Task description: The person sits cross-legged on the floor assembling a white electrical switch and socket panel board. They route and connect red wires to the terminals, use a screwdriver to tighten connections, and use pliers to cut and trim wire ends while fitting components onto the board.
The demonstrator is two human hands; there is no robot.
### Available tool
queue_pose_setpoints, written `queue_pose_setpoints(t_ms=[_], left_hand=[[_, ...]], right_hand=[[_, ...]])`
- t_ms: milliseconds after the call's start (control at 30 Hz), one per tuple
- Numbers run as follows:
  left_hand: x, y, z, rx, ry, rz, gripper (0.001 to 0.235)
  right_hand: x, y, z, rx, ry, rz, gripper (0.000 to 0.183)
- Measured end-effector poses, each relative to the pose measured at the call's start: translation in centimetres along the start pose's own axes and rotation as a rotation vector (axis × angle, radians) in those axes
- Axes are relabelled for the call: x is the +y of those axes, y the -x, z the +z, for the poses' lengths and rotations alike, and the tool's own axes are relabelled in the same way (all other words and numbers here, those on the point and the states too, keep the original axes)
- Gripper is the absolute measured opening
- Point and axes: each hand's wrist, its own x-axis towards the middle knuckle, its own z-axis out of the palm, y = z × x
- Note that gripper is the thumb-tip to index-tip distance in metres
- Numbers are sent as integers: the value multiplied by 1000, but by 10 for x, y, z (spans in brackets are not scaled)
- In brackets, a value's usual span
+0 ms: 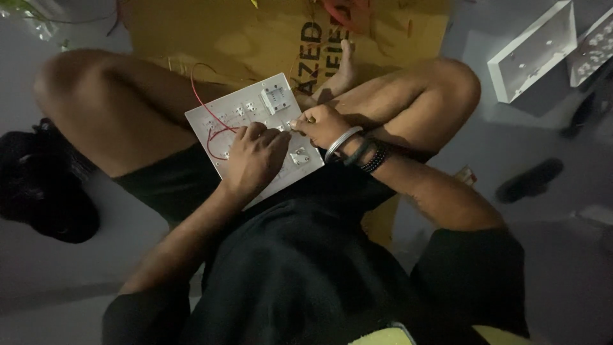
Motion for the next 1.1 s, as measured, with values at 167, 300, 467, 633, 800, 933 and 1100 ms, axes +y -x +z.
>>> queue_pose_setpoints(t_ms=[167, 300, 467, 633, 800, 933, 1100], left_hand=[[8, -7, 2, -164, -91, -48, 21], [5, -1, 13, 18, -120, 51, 24], [7, 4, 12, 60, -40, 18, 25], [13, 0, 8, -70, -155, 23, 25], [18, -6, 6, -198, -168, -37, 11], [25, -13, 8, -377, -238, -115, 14], [25, -10, 12, -226, -139, -158, 20]], right_hand=[[12, -2, 19, 225, 39, -88, 28], [16, 2, 19, 233, -77, -154, 28], [31, 9, -11, 124, -92, -433, 30], [-7, 42, -62, 120, -409, -487, 33], [-31, 59, -66, 414, -97, -527, 36], [-19, 56, -45, 480, 12, -927, 48], [-11, 55, -38, 344, 54, -896, 36]])
